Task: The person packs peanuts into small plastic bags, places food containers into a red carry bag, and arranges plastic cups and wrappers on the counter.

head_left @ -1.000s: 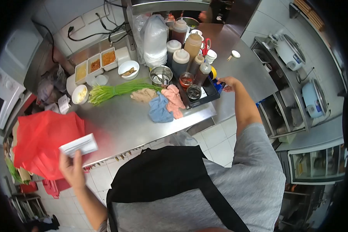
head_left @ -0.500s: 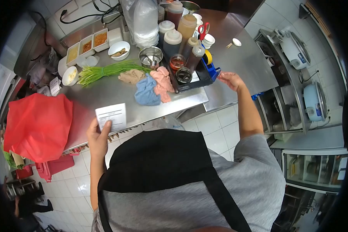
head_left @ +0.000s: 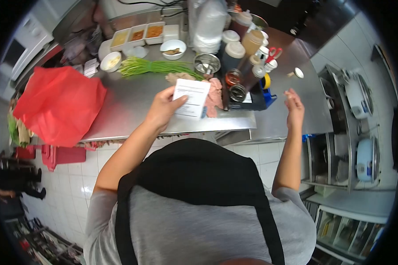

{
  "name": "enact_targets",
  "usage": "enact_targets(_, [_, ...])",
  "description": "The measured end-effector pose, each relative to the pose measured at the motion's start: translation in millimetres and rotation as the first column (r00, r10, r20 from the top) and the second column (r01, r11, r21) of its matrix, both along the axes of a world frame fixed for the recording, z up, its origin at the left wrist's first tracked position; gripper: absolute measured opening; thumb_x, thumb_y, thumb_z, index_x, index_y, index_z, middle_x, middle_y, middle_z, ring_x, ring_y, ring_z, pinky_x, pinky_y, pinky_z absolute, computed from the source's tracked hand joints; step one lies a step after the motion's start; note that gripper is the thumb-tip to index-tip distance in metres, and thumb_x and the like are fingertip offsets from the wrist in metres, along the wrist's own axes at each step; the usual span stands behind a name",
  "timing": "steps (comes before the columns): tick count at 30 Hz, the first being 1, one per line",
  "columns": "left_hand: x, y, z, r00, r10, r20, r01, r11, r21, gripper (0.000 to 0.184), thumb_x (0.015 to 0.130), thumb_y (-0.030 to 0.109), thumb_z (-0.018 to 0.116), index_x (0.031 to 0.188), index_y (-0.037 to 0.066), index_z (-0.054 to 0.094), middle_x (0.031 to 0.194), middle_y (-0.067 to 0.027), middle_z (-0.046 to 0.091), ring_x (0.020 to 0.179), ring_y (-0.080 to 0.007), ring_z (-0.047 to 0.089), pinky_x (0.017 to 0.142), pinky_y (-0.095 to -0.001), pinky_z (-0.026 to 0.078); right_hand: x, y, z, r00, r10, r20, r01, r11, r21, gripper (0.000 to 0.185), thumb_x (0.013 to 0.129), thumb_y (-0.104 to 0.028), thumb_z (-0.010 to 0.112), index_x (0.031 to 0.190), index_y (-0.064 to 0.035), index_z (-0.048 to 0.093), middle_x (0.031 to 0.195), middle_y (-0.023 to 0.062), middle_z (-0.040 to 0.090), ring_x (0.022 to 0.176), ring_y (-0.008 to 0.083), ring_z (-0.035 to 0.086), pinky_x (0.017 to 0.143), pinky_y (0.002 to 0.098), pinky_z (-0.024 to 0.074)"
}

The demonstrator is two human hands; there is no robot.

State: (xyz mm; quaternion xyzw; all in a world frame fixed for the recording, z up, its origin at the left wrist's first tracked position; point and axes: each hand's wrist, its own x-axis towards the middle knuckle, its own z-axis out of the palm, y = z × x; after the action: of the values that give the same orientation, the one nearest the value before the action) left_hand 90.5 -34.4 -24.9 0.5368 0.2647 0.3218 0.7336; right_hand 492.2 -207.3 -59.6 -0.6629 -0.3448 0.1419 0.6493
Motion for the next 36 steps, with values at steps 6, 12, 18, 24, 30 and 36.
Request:
enact_targets(6, [9.1, -12.2, 15.0, 0.982, -0.075, 0.173, 0.097, 0.988, -0.121, 0.028, 0.086, 0.005, 0.061, 0.113, 0.000, 0.058, 0.106, -0.0062, 0.063, 0.095, -0.0125, 0.059, 0.087, -0.0294, 0.045, -193.4, 66.0, 92.1, 0.683, 0.724, -0.094, -0.700, 0.686, 0.199, 0.019, 0.085, -0.014, 0.059, 0.098, -0.0037, 0.069, 0.141, 0.0139, 0.037, 0.126, 0.0245, 0.038, 0.105, 0.0389, 0.0271])
enact_targets(12, [-25.7, -13.0, 10.6, 0.983, -0.013, 0.183, 0.042, 0.987, -0.156, 0.026, 0.087, 0.009, 0.060, 0.113, 0.002, 0.059, 0.106, -0.0058, 0.064, 0.097, -0.0125, 0.059, 0.089, -0.0294, 0.044, -253.5, 122.1, 70.9, 0.637, 0.752, -0.168, -0.745, 0.657, 0.115, 0.018, 0.080, -0.009, 0.066, 0.097, -0.0080, 0.071, 0.143, 0.0163, 0.032, 0.133, 0.0238, 0.029, 0.106, 0.0389, 0.0242])
enact_targets(18, [-75.9, -0.8, 8.6, 0.984, 0.095, 0.154, -0.068, 0.983, -0.172, 0.027, 0.089, 0.011, 0.059, 0.115, 0.003, 0.058, 0.106, -0.0060, 0.064, 0.098, -0.0130, 0.059, 0.089, -0.0301, 0.044, -302.1, 163.2, 60.1, 0.669, 0.743, 0.016, -0.743, 0.670, -0.009, 0.043, 0.074, -0.011, 0.073, 0.116, -0.0083, 0.061, 0.135, 0.0144, 0.040, 0.129, 0.0260, 0.035, 0.103, 0.0384, 0.0321])
enact_targets(24, [-140.9, 20.5, 12.2, 0.968, 0.216, 0.131, -0.220, 0.975, 0.016, 0.028, 0.089, 0.008, 0.058, 0.116, 0.002, 0.056, 0.108, -0.0064, 0.062, 0.097, -0.0124, 0.059, 0.088, -0.0303, 0.045, -370.9, 182.3, 88.5, 0.394, 0.883, -0.255, -0.867, 0.449, 0.214, 0.085, 0.076, 0.005, 0.067, 0.145, -0.0054, 0.017, 0.101, 0.0102, 0.058, 0.087, 0.0142, 0.059, 0.078, 0.0258, 0.0472])
enact_targets(30, [-285.6, 67.5, 124.6, 0.285, 0.899, 0.332, -0.130, -0.307, 0.943, 0.051, 0.064, 0.014, 0.076, 0.111, 0.009, 0.057, 0.108, -0.0087, 0.055, 0.107, -0.0294, 0.048, 0.094, -0.0409, 0.036, -441.5, 227.6, 167.0, 0.625, 0.740, 0.248, -0.747, 0.474, 0.467, 0.078, 0.079, 0.012, 0.060, 0.143, -0.0070, 0.018, 0.094, 0.0072, 0.061, 0.087, 0.0118, 0.057, 0.080, 0.0245, 0.0446])
enact_targets(36, [-401.6, 128.6, 146.6, 0.176, 0.978, 0.114, 0.017, -0.119, 0.993, 0.065, 0.063, 0.003, 0.068, 0.123, 0.021, 0.050, 0.121, -0.0116, 0.049, 0.118, -0.0299, 0.041, 0.101, -0.0467, 0.030, -538.0, 304.5, 266.2, 0.528, 0.519, 0.672, -0.791, 0.013, 0.611, 0.068, 0.082, 0.013, 0.055, 0.138, -0.0065, 0.021, 0.095, 0.0128, 0.063, 0.091, 0.0172, 0.060, 0.083, 0.0314, 0.0483])
